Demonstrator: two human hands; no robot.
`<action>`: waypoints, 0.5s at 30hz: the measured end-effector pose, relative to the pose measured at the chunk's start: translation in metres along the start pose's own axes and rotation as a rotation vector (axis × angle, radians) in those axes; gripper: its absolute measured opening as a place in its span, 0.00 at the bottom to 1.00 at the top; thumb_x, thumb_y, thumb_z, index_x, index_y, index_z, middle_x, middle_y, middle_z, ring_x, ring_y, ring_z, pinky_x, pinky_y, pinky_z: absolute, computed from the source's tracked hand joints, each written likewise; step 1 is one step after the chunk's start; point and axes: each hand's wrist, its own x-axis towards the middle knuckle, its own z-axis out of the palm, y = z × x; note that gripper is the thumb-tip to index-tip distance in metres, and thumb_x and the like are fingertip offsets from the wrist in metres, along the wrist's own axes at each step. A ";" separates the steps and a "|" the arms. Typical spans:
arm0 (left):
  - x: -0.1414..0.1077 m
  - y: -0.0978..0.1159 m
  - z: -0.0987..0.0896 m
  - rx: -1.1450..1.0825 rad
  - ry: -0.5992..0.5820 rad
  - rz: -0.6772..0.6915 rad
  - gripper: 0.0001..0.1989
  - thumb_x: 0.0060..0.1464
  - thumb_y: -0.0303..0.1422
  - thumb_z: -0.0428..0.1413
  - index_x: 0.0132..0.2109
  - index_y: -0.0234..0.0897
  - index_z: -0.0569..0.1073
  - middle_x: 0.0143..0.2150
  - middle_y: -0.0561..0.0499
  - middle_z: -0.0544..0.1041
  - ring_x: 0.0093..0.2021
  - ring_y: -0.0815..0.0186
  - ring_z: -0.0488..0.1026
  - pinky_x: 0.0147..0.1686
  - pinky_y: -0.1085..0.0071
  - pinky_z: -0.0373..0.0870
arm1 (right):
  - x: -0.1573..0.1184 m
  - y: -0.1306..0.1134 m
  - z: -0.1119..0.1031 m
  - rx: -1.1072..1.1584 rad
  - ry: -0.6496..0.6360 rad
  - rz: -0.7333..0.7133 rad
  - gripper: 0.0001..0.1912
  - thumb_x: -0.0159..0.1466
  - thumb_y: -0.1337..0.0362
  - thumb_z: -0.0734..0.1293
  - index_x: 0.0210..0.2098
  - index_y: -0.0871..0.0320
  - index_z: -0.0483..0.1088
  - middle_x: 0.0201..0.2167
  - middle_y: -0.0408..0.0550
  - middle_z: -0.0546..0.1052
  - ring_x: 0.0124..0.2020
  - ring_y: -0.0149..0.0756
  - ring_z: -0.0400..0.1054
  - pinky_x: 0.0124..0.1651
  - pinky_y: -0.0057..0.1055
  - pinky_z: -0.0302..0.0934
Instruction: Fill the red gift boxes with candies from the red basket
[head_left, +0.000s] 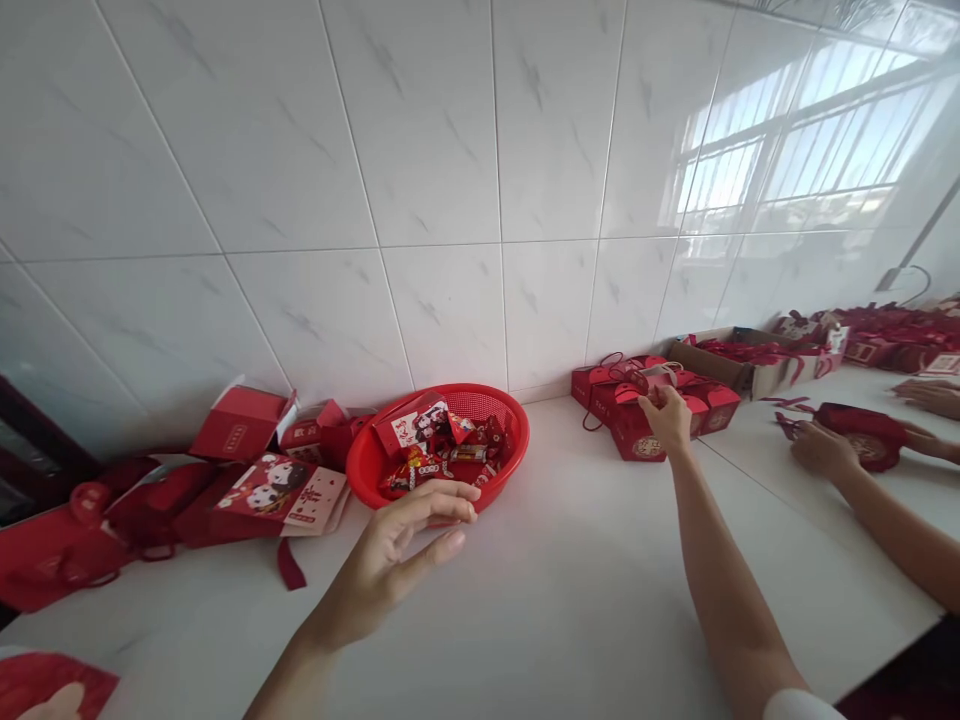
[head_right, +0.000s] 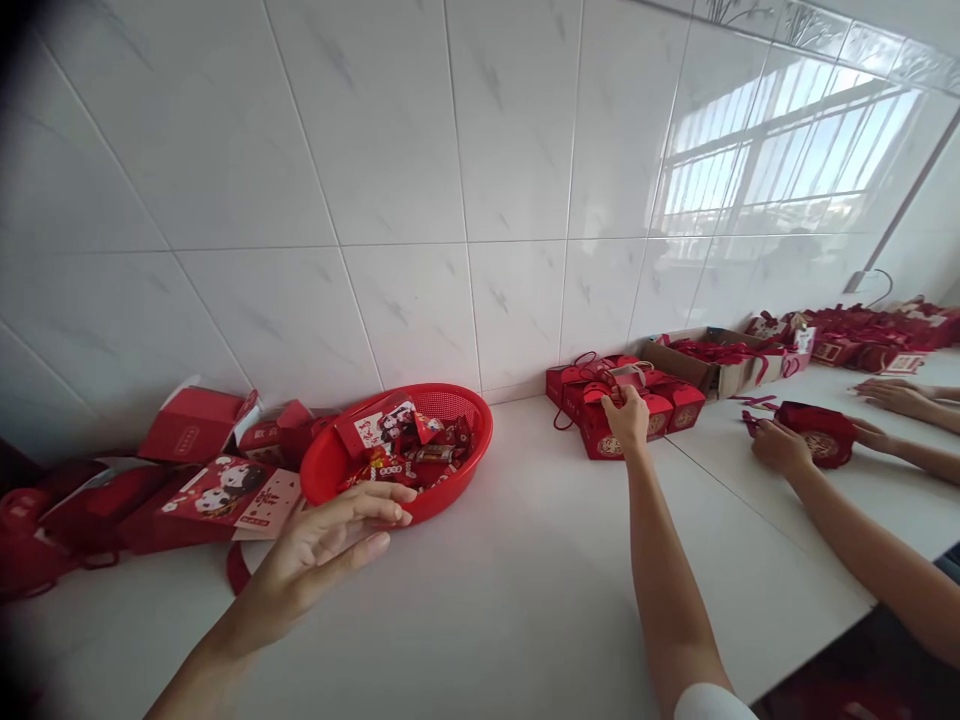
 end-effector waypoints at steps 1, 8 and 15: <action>0.000 0.000 0.000 0.006 -0.001 0.000 0.08 0.60 0.39 0.59 0.44 0.44 0.80 0.55 0.45 0.76 0.60 0.55 0.70 0.59 0.61 0.69 | 0.001 -0.002 -0.003 -0.073 -0.008 0.002 0.09 0.56 0.61 0.63 0.35 0.58 0.68 0.39 0.57 0.78 0.44 0.49 0.71 0.51 0.41 0.63; -0.002 0.001 -0.004 0.066 -0.020 0.012 0.08 0.61 0.39 0.58 0.45 0.45 0.80 0.55 0.46 0.77 0.59 0.56 0.71 0.59 0.62 0.69 | -0.002 -0.011 -0.013 -0.441 -0.125 0.120 0.25 0.57 0.55 0.67 0.51 0.62 0.68 0.52 0.68 0.72 0.54 0.59 0.68 0.50 0.48 0.64; -0.003 0.000 -0.002 0.156 -0.087 0.029 0.09 0.61 0.38 0.58 0.45 0.45 0.81 0.55 0.47 0.77 0.57 0.55 0.73 0.57 0.63 0.71 | -0.009 -0.005 0.009 -0.463 -0.198 0.168 0.37 0.55 0.54 0.72 0.59 0.62 0.58 0.53 0.69 0.68 0.52 0.58 0.72 0.51 0.50 0.65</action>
